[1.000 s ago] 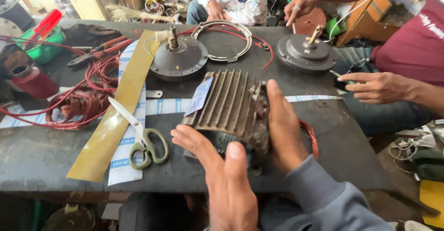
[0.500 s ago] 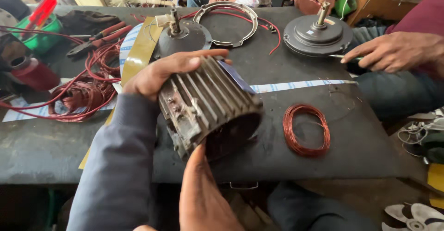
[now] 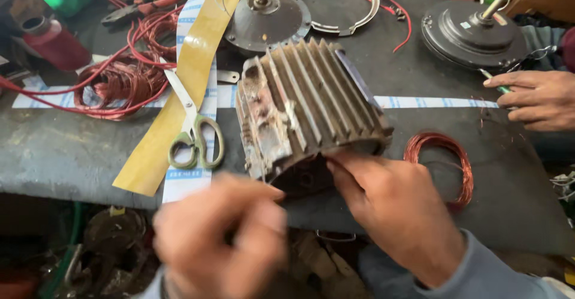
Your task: The person cuts a strip of insulating tape with scissors and places it inside the slots of a motor stator. They then insert a copper wire coil into the stator and secure it with another piece of tape. The person repeats this process for additional slots.
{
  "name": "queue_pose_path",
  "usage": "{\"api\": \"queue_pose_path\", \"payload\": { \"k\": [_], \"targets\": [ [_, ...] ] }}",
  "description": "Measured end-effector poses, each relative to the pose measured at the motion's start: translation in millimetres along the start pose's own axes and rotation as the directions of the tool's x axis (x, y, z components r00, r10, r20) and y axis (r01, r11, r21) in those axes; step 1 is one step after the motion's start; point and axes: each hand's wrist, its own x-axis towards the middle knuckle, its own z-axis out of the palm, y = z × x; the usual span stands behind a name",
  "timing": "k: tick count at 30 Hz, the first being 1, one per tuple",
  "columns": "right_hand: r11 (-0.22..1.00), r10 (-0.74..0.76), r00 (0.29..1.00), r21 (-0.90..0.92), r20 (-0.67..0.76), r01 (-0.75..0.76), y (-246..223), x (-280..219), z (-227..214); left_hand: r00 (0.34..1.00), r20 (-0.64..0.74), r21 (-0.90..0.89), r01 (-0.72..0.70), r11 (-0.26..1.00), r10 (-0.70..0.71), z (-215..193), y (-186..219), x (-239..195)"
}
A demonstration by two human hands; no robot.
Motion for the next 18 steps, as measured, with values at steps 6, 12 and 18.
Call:
{"api": "queue_pose_path", "payload": {
  "k": [6, 12, 18],
  "targets": [
    [0.997, -0.072, 0.996, 0.03, 0.056, 0.07, -20.5, 17.2, 14.9, 0.758, 0.555, 0.261, 0.231, 0.937, -0.342, 30.2, -8.2, -28.2],
    [0.998, -0.031, 0.994, -0.058, 0.107, 0.038, 0.8, 15.0, 24.9, 0.777, 0.524, 0.29, 0.222, 0.931, -0.349, 42.9, -13.1, -17.9],
    [0.98, -0.01, 0.996, -0.196, 0.09, 0.027, -11.9, 20.4, 24.1, 0.749, 0.556, 0.329, 0.201, 0.922, -0.362, 42.2, -13.7, -22.2]
  ]
}}
